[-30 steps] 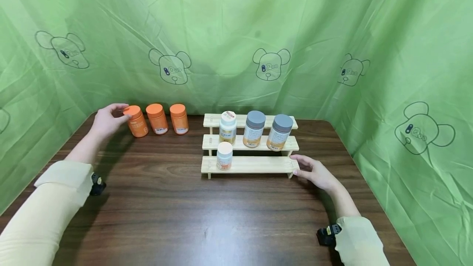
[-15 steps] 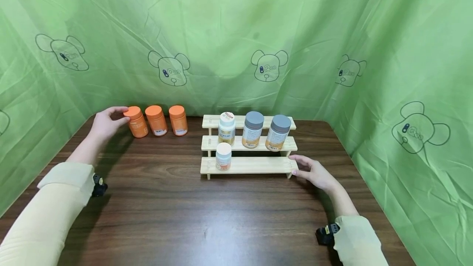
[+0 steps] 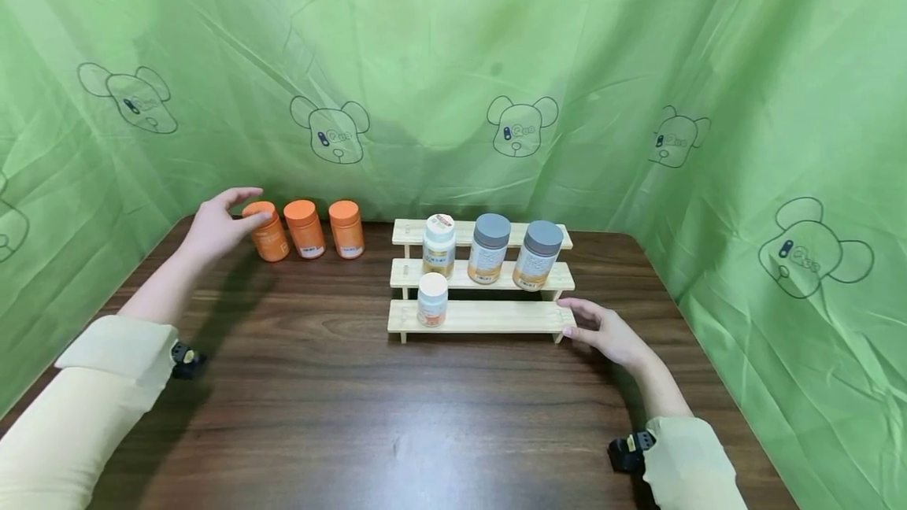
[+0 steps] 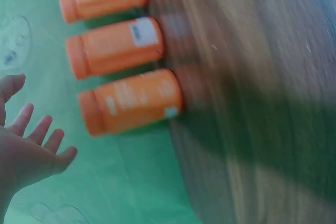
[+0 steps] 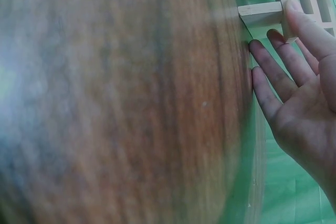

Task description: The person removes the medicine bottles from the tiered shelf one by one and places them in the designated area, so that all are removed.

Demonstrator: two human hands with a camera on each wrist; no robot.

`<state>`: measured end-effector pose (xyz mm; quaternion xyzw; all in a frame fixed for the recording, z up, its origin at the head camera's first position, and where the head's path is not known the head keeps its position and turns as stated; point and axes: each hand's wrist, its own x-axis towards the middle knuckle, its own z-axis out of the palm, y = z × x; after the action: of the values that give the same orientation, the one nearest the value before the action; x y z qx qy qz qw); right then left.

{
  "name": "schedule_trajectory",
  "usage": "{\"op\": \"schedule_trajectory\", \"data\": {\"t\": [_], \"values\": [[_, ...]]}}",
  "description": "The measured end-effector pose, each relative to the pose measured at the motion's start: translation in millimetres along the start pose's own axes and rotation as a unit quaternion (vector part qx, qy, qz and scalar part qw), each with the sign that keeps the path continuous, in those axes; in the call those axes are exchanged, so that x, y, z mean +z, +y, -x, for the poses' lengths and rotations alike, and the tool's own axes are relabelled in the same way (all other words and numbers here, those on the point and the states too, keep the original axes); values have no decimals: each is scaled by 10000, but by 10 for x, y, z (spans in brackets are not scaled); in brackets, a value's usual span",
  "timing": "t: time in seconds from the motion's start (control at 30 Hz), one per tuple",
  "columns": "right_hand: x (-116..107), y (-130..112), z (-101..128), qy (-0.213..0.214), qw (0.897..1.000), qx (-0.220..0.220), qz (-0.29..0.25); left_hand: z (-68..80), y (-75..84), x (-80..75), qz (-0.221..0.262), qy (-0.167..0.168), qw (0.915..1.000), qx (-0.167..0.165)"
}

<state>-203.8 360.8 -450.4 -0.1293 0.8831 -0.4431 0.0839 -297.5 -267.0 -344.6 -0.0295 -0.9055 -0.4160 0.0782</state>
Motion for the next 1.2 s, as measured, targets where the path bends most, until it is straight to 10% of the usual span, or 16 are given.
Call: {"op": "schedule_trajectory", "data": {"t": [0.3, 1.2], "values": [[-13, 0, -3, -17, 10000, 0, 33, 142, 406, 103, 318, -337, 9989, -19], [-12, -9, 0, -70, 9999, 92, -15, 394, 1308, 622, 1284, -804, 9793, 1341]]}}
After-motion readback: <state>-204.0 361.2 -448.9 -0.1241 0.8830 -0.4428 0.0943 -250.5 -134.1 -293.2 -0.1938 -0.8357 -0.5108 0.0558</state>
